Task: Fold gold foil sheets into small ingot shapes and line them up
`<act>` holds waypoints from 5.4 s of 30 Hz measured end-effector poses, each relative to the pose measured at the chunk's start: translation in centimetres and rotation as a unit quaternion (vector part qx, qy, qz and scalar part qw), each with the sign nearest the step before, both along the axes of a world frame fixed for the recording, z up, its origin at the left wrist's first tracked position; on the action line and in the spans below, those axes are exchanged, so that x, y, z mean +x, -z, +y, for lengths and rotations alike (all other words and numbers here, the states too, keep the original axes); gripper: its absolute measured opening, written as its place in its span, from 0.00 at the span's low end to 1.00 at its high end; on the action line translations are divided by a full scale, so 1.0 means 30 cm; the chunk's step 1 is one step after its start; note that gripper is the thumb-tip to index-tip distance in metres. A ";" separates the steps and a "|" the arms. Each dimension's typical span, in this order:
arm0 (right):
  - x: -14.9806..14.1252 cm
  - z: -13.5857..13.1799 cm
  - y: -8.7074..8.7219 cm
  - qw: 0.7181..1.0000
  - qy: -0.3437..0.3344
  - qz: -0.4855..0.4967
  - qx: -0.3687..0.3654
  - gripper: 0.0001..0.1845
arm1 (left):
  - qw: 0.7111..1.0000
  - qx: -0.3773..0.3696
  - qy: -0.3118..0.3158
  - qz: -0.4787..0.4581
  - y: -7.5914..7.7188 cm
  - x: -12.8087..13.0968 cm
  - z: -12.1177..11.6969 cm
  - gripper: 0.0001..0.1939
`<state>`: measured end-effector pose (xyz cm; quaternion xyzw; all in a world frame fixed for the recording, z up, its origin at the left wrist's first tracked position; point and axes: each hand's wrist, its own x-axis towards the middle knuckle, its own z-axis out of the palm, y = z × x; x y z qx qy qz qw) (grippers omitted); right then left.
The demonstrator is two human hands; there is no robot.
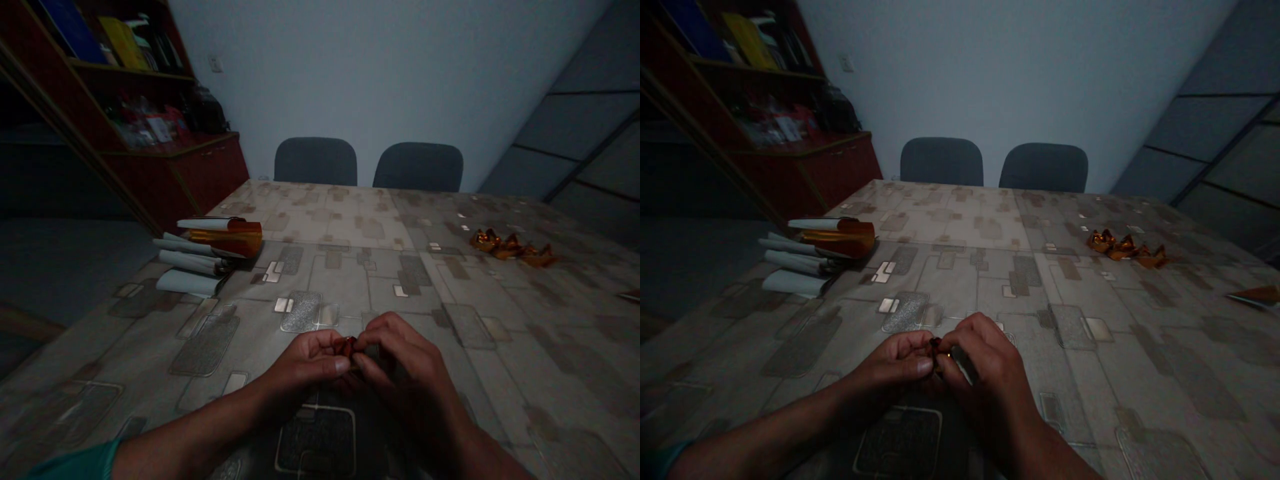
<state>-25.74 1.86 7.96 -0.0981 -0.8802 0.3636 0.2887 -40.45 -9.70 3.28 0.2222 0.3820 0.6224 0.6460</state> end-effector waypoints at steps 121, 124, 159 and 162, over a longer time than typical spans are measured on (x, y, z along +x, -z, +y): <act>-0.004 -0.001 0.058 0.704 -0.111 -0.152 -0.685 0.11 | 0.998 -0.036 -0.038 0.042 -0.028 -0.003 0.000 0.22; -0.004 0.002 0.072 0.692 -0.106 -0.163 -0.695 0.12 | 0.998 -0.032 -0.028 0.037 -0.030 -0.006 -0.001 0.21; -0.008 -0.003 0.087 0.679 -0.073 -0.141 -0.717 0.12 | 0.997 -0.057 -0.041 0.038 -0.051 -0.012 -0.009 0.22; -0.012 -0.005 0.073 0.656 -0.066 -0.128 -0.741 0.15 | 0.997 -0.069 -0.044 0.009 -0.069 -0.019 -0.011 0.18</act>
